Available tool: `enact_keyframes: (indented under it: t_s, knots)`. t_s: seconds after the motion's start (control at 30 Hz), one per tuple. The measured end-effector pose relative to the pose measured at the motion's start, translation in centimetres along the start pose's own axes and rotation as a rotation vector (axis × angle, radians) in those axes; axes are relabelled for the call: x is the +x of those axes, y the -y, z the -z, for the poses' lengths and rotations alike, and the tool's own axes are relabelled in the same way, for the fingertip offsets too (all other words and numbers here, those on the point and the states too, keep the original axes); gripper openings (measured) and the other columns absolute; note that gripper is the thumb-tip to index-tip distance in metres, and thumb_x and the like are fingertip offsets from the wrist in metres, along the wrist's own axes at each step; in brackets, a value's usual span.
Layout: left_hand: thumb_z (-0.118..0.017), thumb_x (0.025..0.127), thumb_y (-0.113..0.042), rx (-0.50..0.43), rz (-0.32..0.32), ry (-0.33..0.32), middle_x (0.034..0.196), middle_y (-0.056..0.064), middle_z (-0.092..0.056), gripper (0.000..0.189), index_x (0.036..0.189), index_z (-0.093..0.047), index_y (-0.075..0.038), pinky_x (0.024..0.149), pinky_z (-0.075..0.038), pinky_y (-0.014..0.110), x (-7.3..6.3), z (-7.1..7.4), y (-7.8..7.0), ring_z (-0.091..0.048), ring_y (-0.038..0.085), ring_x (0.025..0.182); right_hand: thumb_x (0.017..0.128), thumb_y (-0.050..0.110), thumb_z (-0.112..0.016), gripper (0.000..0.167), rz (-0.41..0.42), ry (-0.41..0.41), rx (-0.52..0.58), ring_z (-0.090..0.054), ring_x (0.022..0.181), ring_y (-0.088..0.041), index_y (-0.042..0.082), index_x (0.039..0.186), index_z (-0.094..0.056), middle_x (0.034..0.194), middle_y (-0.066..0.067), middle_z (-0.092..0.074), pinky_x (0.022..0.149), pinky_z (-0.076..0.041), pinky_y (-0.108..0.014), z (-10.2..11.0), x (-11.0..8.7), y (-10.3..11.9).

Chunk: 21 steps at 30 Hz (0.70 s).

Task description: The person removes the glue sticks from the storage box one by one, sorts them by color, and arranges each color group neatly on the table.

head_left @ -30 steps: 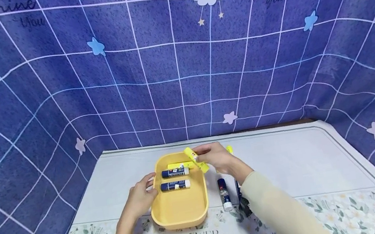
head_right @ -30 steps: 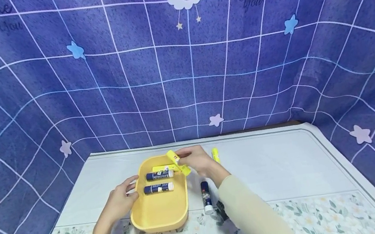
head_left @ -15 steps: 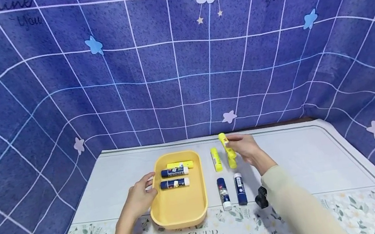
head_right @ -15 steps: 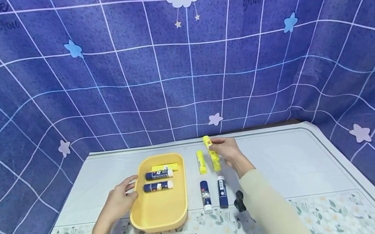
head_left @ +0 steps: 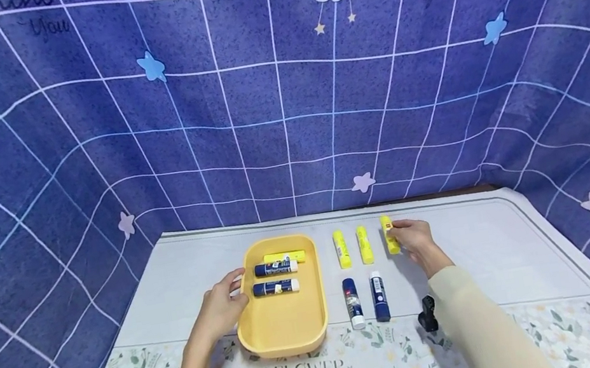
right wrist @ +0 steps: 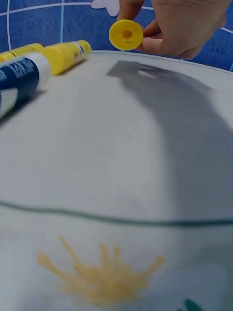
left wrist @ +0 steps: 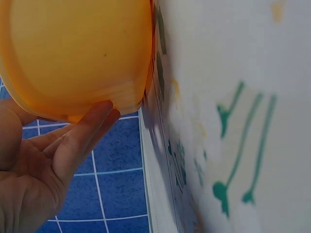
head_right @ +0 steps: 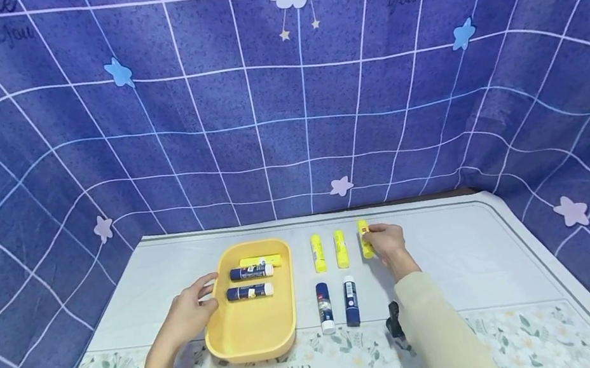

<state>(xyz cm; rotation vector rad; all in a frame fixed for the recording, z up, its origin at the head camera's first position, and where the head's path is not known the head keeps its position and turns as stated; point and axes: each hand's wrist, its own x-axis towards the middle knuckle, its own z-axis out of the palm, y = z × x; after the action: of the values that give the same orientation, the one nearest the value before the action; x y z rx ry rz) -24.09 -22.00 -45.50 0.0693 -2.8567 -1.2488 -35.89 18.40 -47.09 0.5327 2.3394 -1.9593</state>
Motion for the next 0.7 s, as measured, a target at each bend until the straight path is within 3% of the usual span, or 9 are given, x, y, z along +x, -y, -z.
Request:
enact_keyframes:
  t_s: [0.17,0.43,0.53,0.7]
  knots:
    - [-0.056,0.092,-0.007,-0.012,0.0,0.005,0.138,0.028,-0.064,0.062,0.153,-0.047,-0.003,0.082,-0.064,0.034,0.1,0.1,0.0,-0.076,0.023,0.1,0.095,0.004,-0.062,0.05,-0.001,0.008,-0.012,-0.061,0.105,-0.019,-0.007,0.143,-0.056,0.146,-0.03,-0.056,0.071,-0.054,-0.014,0.2,0.2,-0.9]
    - [-0.057,0.092,-0.006,-0.015,-0.009,0.005,0.139,0.028,-0.064,0.061,0.153,-0.047,-0.003,0.09,-0.064,0.04,0.0,0.1,-0.1,-0.074,0.034,0.112,0.096,0.004,-0.061,0.047,0.001,0.005,-0.113,-0.06,0.117,-0.027,-0.009,0.141,-0.057,0.145,-0.03,-0.056,0.079,-0.055,-0.02,0.0,0.3,-1.2]
    - [-0.057,0.092,-0.006,-0.024,-0.008,0.002,0.139,0.028,-0.064,0.061,0.153,-0.047,-0.003,0.088,-0.064,0.039,0.0,0.1,-0.1,-0.075,0.032,0.11,0.095,0.007,-0.062,0.046,0.029,-0.003,-0.208,-0.062,0.115,-0.028,-0.008,0.139,-0.059,0.142,-0.029,-0.059,0.077,-0.055,-0.021,-0.1,0.4,-1.1]
    - [-0.057,0.092,-0.006,-0.023,-0.01,0.0,0.138,0.029,-0.064,0.061,0.153,-0.047,-0.002,0.091,-0.064,0.041,-0.1,0.1,0.0,-0.073,0.037,0.114,0.09,0.011,-0.068,0.043,0.144,-0.049,-0.435,-0.067,0.104,-0.027,-0.006,0.13,-0.068,0.131,-0.027,-0.068,0.066,-0.048,-0.016,-0.3,0.5,-1.1]
